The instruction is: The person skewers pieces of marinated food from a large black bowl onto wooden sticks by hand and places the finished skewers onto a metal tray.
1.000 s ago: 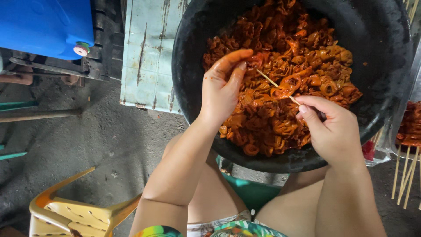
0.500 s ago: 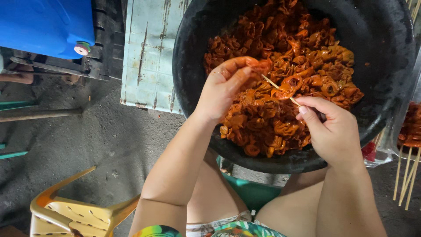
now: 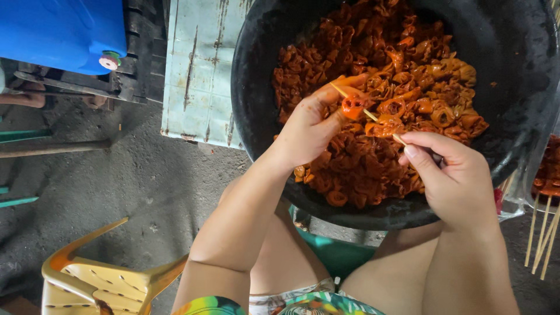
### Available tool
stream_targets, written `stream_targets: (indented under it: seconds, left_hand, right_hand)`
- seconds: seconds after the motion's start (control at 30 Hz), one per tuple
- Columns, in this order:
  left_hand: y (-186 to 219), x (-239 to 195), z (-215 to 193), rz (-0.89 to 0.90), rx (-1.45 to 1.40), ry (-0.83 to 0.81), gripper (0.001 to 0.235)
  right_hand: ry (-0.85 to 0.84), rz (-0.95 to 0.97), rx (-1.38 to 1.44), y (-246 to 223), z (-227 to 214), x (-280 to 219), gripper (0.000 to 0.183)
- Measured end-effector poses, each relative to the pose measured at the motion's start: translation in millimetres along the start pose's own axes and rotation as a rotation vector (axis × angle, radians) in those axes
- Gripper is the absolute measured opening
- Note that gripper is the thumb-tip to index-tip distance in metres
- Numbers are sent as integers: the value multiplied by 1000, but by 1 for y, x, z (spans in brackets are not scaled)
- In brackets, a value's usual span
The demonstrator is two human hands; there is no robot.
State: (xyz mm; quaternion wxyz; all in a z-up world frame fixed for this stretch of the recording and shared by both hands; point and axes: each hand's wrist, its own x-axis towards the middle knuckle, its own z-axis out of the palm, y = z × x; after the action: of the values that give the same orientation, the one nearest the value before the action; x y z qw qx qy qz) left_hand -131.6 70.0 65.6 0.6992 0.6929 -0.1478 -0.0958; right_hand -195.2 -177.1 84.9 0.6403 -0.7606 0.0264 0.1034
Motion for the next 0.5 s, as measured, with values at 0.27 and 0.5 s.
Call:
stream_targets:
  seconds: [0.27,0.5]
  left_hand:
    - [6,-3,6,-153,402,78,23]
    - [-8,5,-18,-267,-312,273,17]
  right_hand:
    - [26,135,133,5,-1,-4,22]
    - [78,-38,-155,-9,-13,-5,21]
